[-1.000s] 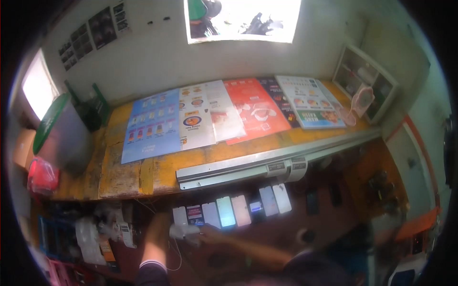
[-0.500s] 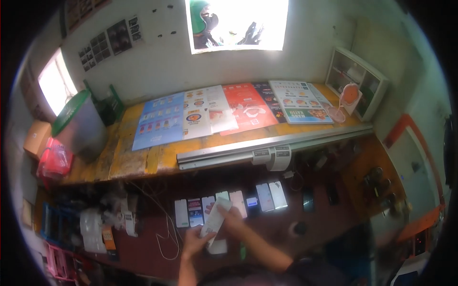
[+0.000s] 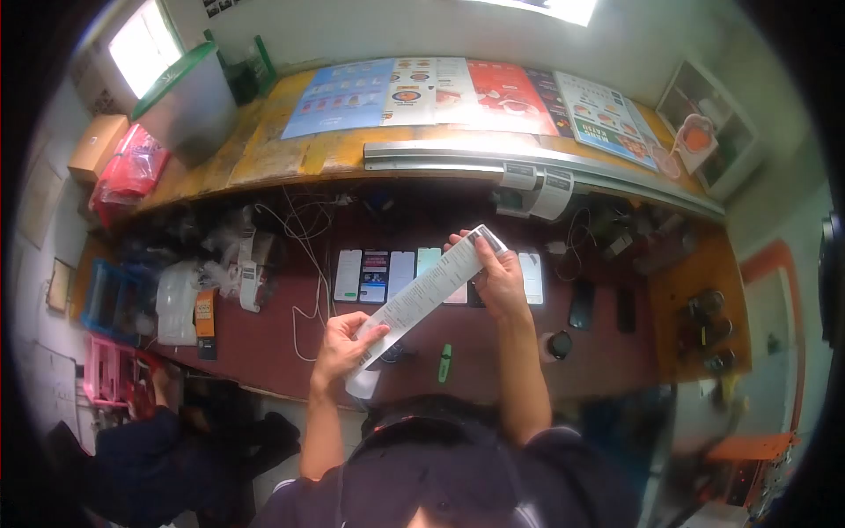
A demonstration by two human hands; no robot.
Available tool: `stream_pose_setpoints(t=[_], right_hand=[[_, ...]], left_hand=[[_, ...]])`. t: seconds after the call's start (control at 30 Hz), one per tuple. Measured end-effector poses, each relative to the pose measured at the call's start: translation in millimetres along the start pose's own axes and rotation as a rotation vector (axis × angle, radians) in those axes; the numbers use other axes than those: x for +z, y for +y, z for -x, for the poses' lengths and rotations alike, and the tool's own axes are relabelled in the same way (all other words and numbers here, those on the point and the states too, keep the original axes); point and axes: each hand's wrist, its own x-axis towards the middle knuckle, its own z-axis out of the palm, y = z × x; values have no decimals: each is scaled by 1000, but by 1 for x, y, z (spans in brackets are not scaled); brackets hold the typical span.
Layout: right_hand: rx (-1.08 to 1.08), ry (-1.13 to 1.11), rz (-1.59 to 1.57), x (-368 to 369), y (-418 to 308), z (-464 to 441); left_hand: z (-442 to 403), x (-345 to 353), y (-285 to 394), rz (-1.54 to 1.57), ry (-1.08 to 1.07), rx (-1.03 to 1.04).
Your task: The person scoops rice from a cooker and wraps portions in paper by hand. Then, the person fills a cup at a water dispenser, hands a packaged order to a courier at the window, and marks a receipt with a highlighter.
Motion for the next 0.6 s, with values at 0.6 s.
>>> stream_pose_setpoints(t=[0.6], right_hand=[[39, -58, 120, 3, 3, 11]], left_hand=[[25, -9, -18, -34, 3, 15]])
